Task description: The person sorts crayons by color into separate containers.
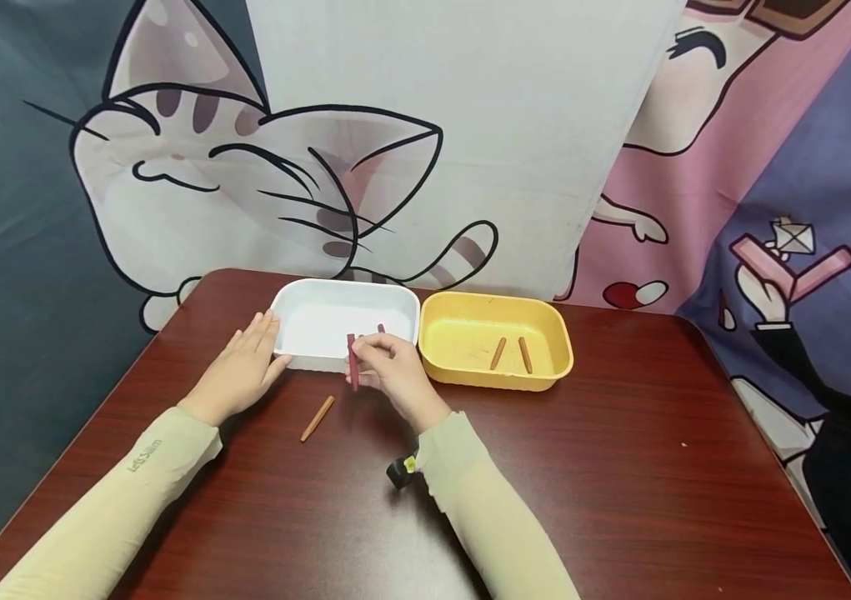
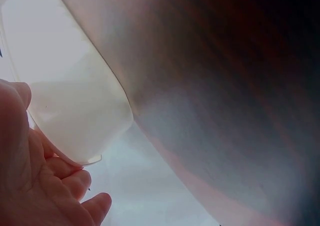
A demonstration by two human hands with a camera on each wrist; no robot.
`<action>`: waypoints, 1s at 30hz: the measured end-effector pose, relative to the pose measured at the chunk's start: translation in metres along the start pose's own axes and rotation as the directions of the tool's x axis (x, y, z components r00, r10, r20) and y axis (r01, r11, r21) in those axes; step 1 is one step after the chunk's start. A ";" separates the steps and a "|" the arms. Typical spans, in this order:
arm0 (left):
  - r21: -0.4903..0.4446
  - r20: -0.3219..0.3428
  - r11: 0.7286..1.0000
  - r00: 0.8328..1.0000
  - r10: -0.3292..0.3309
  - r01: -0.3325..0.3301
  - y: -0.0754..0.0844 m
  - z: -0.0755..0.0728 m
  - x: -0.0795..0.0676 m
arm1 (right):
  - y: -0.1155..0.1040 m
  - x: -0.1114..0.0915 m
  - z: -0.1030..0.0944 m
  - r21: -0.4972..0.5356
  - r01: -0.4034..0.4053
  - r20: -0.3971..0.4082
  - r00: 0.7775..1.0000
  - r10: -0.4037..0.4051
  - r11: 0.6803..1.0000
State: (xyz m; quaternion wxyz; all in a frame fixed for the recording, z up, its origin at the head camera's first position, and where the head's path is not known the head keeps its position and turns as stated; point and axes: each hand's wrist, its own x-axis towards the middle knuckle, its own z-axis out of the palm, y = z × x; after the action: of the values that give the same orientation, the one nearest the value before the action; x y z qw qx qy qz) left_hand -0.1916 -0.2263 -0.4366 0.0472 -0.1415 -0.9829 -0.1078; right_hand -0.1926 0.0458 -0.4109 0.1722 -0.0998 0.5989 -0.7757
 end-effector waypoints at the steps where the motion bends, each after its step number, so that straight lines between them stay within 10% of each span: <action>1: 0.001 0.000 1.000 1.000 0.001 -0.001 0.000 0.000 0.000 | -0.003 0.003 0.000 -0.008 -0.002 -0.004 1.000 0.002 1.000; 30: 0.000 0.001 1.000 1.000 -0.004 0.004 0.002 -0.001 -0.001 | -0.002 0.084 0.003 -0.394 -0.076 -0.287 0.957 -0.044 0.916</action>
State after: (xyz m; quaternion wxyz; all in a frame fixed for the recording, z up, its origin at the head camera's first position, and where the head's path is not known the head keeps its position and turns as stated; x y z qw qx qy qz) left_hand -0.1905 -0.2248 -0.4357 0.0466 -0.1396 -0.9832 -0.1081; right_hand -0.2688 0.0114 -0.4122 0.0649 -0.0133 0.7646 -0.6411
